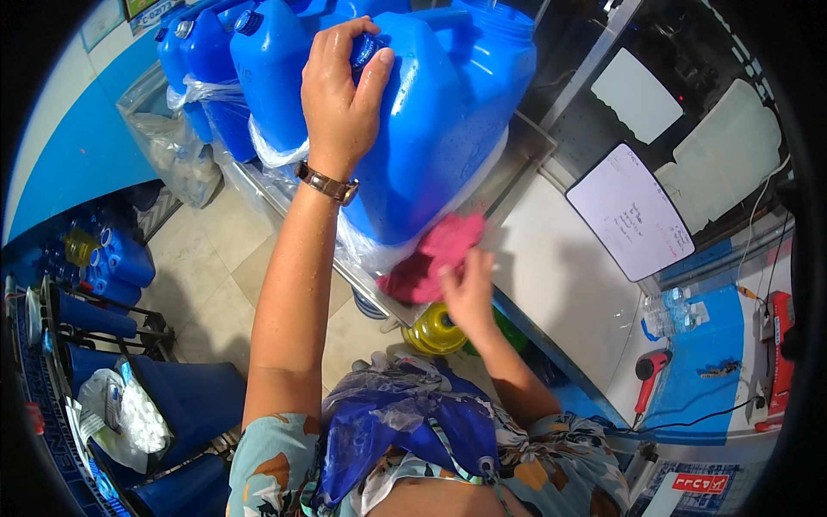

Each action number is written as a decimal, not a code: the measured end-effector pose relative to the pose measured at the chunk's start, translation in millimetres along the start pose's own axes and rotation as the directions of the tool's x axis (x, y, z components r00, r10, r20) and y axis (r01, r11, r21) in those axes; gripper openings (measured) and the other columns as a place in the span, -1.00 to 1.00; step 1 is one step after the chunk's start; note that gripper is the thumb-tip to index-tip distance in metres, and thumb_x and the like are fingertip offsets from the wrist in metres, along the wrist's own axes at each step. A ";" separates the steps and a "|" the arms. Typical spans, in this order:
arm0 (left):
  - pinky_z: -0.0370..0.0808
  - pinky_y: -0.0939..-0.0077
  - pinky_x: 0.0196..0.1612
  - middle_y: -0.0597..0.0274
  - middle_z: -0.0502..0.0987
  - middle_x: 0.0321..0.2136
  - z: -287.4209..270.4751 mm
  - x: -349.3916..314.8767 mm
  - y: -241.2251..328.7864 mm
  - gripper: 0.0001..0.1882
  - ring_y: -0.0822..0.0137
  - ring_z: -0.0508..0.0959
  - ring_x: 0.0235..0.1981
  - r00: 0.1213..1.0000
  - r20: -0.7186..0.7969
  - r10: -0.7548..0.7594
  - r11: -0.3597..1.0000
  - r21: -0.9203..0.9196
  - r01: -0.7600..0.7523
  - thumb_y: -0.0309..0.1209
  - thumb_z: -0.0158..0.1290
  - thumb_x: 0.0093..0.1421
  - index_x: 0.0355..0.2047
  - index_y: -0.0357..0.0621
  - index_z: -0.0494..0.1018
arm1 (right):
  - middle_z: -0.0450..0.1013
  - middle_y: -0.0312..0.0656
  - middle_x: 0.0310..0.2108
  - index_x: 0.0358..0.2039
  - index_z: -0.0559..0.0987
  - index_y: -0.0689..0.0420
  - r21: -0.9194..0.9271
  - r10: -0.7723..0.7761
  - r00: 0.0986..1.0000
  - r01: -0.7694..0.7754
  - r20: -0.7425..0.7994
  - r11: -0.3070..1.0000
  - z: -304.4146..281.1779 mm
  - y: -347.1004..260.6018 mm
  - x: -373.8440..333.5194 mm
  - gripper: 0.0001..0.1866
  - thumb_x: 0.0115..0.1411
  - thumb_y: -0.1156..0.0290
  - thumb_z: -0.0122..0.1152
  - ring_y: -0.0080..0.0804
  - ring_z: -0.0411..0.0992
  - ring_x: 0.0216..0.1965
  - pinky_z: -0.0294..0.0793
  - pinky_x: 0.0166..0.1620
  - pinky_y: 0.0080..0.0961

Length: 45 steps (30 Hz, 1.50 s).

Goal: The person wraps a blue water container in a clear plastic bag, places it on a metal shelf with other containers, then wipes the counter with a pink cloth. They apply a seal strip to the container opening, use a hair dryer to heat the seal, and secure the lid. The person repeats sealing on another container and moves the finished containers to a storage area.

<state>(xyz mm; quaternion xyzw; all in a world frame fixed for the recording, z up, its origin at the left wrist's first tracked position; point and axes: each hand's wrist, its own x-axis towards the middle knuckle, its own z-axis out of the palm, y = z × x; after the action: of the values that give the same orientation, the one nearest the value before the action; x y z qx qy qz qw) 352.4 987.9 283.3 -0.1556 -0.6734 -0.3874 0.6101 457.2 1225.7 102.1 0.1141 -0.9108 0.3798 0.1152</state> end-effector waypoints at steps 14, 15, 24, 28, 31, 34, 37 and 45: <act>0.43 0.36 -0.04 0.09 0.52 -0.16 -3.1 -0.6 1.0 -0.66 0.14 0.52 -0.14 0.998 0.051 -0.020 1.000 -0.021 0.021 -0.25 0.10 0.20 -0.09 -0.17 0.48 | 0.28 0.15 0.16 -0.17 0.63 0.19 -0.279 -0.391 0.876 0.465 0.283 0.840 58.1 60.5 -7.7 -0.73 0.13 0.47 0.09 0.16 0.20 0.23 0.11 0.30 0.07; 0.43 0.37 -0.03 0.09 0.52 -0.15 -3.4 -0.6 1.0 -0.66 0.14 0.52 -0.13 0.999 0.050 -0.013 1.000 -0.018 0.014 -0.25 0.10 0.20 -0.09 -0.17 0.48 | 0.29 0.16 0.15 -0.20 0.62 0.21 -0.329 -0.385 0.884 0.458 0.264 0.826 56.7 73.6 5.2 -0.74 0.12 0.46 0.08 0.17 0.21 0.22 0.10 0.30 0.09; 0.40 0.36 0.07 0.04 0.53 -0.02 -4.2 -0.1 5.2 -0.68 0.17 0.51 -0.01 0.993 0.072 -0.091 0.995 -0.022 0.093 -0.28 0.07 0.21 -0.09 -0.19 0.47 | 0.36 0.19 0.10 -0.10 0.63 0.10 -0.408 -0.298 0.954 0.284 0.030 0.868 36.3 206.1 168.7 -0.70 0.17 0.43 0.08 0.23 0.24 0.20 0.18 0.28 -0.04; 0.39 0.36 0.09 0.02 0.52 0.00 -6.7 -0.4 7.5 -0.67 0.18 0.51 0.01 0.988 0.087 -0.128 0.992 0.004 0.128 -0.29 0.05 0.19 -0.09 -0.19 0.46 | 0.33 0.11 0.17 0.01 0.60 -0.14 -0.389 -0.319 0.947 0.311 0.046 0.867 14.5 266.0 231.3 -0.64 0.21 0.31 0.06 0.32 0.19 0.21 0.17 0.26 0.02; 0.37 0.35 0.11 0.01 0.52 0.00 -7.1 -1.4 8.4 -0.67 0.17 0.50 0.02 0.988 0.079 -0.135 0.991 0.013 0.134 -0.29 0.04 0.18 -0.09 -0.20 0.46 | 0.34 0.08 0.16 0.04 0.58 -0.16 -0.482 -0.252 0.958 0.288 0.138 0.828 5.0 299.6 275.9 -0.64 0.24 0.30 0.03 0.22 0.19 0.24 0.08 0.32 0.00; 0.34 0.33 0.13 0.00 0.52 0.00 -6.5 -1.6 8.8 -0.66 0.17 0.49 0.03 0.988 0.075 -0.135 0.991 0.016 0.134 -0.30 0.04 0.18 -0.08 -0.20 0.45 | 0.44 0.02 0.09 0.08 0.55 -0.16 -0.520 -0.180 0.960 0.269 0.216 0.811 -2.2 323.4 312.6 -0.62 0.28 0.26 -0.04 0.09 0.18 0.28 -0.01 0.36 -0.01; 0.34 0.33 0.14 0.01 0.52 0.01 -5.6 -1.6 9.1 -0.66 0.17 0.49 0.03 0.989 0.066 -0.133 0.991 0.003 0.133 -0.29 0.04 0.19 -0.07 -0.20 0.45 | 0.39 -0.13 0.16 0.10 0.54 -0.16 -0.593 -0.177 0.937 0.329 0.300 0.735 -1.2 334.4 339.9 -0.57 0.22 0.34 -0.01 -0.04 0.30 0.19 0.18 0.28 -0.15; 0.33 0.34 0.15 0.04 0.52 0.00 -3.2 -3.4 9.1 -0.65 0.19 0.48 0.04 0.986 0.042 -0.163 0.984 -0.068 0.165 -0.28 0.05 0.18 -0.08 -0.19 0.46 | 0.28 0.07 0.23 0.15 0.50 -0.19 -0.711 -0.027 0.996 0.076 0.079 0.699 22.2 318.3 311.4 -0.55 0.24 0.31 -0.02 0.10 0.33 0.14 0.31 0.21 -0.16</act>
<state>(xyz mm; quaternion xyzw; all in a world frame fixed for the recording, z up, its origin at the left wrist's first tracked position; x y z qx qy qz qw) 361.6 992.5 283.0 -0.1281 -0.6806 -0.4572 0.5580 65.4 1390.4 -32.6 0.0978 -0.9863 -0.0096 0.1323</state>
